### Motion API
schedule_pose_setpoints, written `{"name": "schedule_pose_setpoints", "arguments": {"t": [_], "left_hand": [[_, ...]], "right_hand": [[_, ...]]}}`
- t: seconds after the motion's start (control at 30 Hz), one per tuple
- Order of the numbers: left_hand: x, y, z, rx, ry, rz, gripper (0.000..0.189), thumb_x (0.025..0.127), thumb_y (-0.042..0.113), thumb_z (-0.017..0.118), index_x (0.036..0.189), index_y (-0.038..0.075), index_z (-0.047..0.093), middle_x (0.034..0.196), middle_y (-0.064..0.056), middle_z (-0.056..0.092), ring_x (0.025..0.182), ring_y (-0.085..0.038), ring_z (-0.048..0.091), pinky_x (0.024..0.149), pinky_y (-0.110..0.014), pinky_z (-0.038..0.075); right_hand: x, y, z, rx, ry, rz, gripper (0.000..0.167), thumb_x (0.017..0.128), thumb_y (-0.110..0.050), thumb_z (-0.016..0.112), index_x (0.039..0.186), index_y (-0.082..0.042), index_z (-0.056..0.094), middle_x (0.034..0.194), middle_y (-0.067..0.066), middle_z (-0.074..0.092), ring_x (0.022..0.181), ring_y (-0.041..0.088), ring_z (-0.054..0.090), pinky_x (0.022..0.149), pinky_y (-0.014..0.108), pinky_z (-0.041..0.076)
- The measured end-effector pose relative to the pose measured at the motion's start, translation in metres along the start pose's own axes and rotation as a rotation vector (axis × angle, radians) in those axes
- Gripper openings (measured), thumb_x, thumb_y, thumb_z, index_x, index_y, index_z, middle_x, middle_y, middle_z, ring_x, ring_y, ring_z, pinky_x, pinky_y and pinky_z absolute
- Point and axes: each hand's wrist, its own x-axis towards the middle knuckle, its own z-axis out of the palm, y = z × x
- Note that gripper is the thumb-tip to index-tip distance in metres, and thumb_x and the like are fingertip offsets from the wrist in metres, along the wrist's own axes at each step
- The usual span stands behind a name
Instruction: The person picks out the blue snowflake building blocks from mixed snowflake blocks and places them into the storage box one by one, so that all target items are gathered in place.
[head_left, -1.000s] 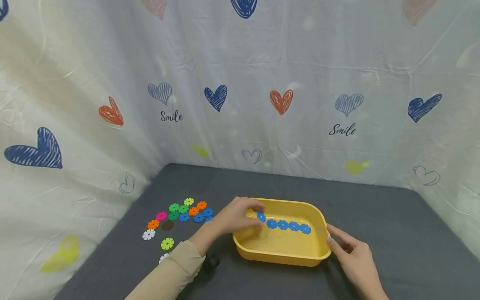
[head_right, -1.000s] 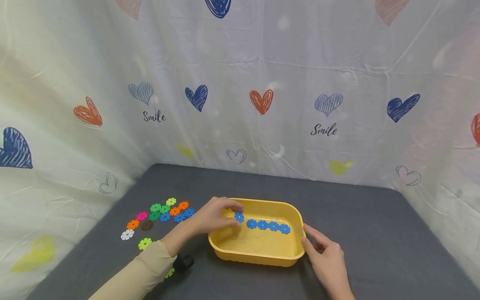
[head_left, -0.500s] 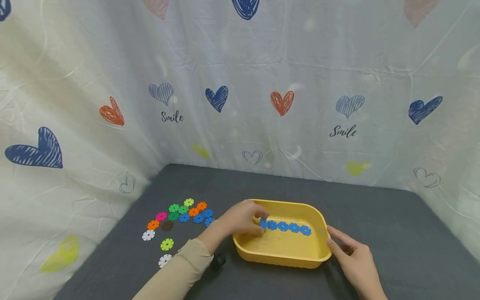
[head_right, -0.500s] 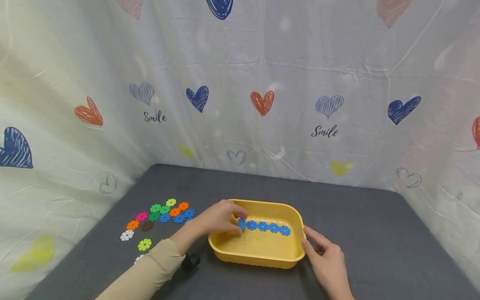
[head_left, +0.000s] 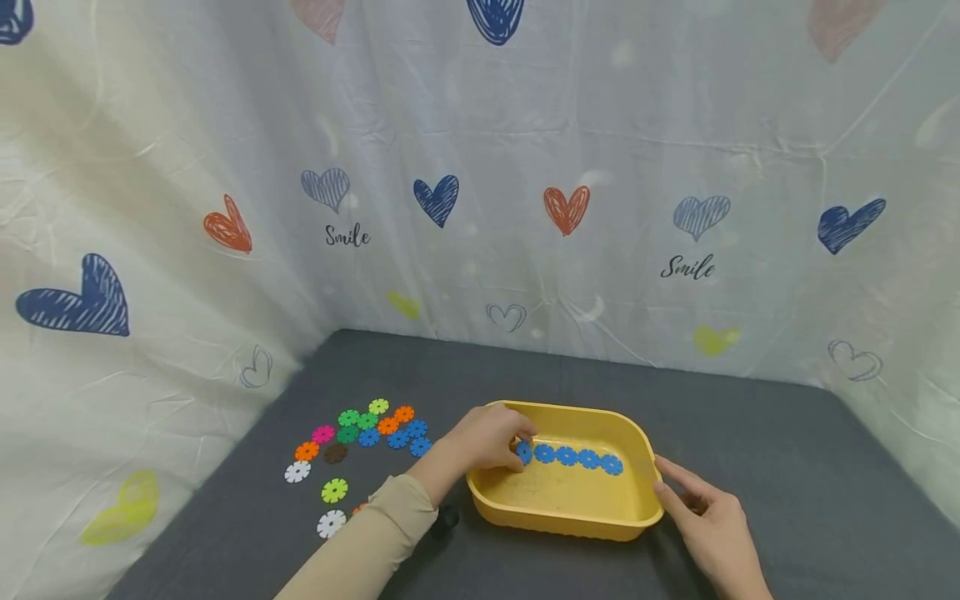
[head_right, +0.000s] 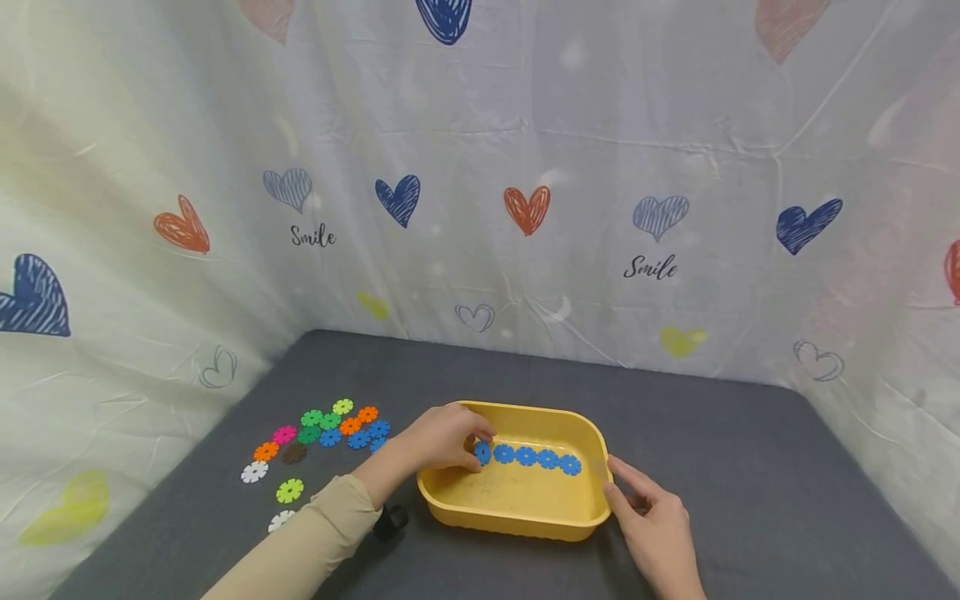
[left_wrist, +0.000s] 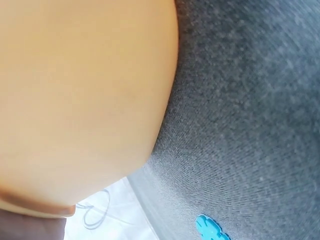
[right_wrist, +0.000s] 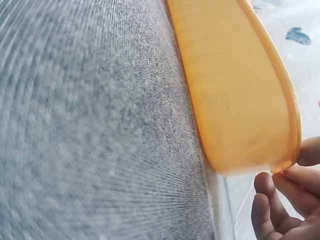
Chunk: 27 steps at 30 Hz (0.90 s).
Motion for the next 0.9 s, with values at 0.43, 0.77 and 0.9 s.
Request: {"name": "schedule_pose_setpoints", "arguments": {"t": [0.43, 0.77, 0.9], "left_hand": [[-0.0005, 0.0023, 0.0001, 0.019, 0.031, -0.018, 0.032, 0.080, 0.028, 0.085, 0.108, 0.020, 0.073, 0.099, 0.013, 0.070, 0.080, -0.002, 0.058, 0.069, -0.023, 0.049], [-0.0008, 0.0016, 0.0024, 0.001, 0.064, -0.024, 0.033, 0.081, 0.028, 0.084, 0.111, 0.019, 0.074, 0.096, 0.014, 0.070, 0.086, -0.001, 0.062, 0.075, -0.023, 0.051], [-0.0003, 0.0010, 0.0032, -0.002, 0.066, -0.023, 0.032, 0.081, 0.028, 0.084, 0.110, 0.019, 0.074, 0.096, 0.014, 0.070, 0.086, -0.001, 0.062, 0.075, -0.023, 0.050]], "right_hand": [[0.0006, 0.0001, 0.0005, -0.005, 0.001, -0.009, 0.051, 0.095, -0.041, 0.066, 0.139, -0.016, 0.059, 0.120, 0.011, 0.065, 0.073, 0.020, 0.051, 0.055, 0.029, 0.041], [0.0010, 0.0012, 0.0003, -0.013, -0.005, 0.003, 0.052, 0.095, -0.041, 0.065, 0.139, -0.015, 0.059, 0.109, 0.009, 0.067, 0.071, 0.020, 0.050, 0.055, 0.029, 0.041], [0.0011, 0.0017, 0.0003, -0.009, -0.011, -0.003, 0.055, 0.094, -0.043, 0.065, 0.140, -0.014, 0.058, 0.119, 0.012, 0.066, 0.072, 0.019, 0.051, 0.055, 0.029, 0.041]]}}
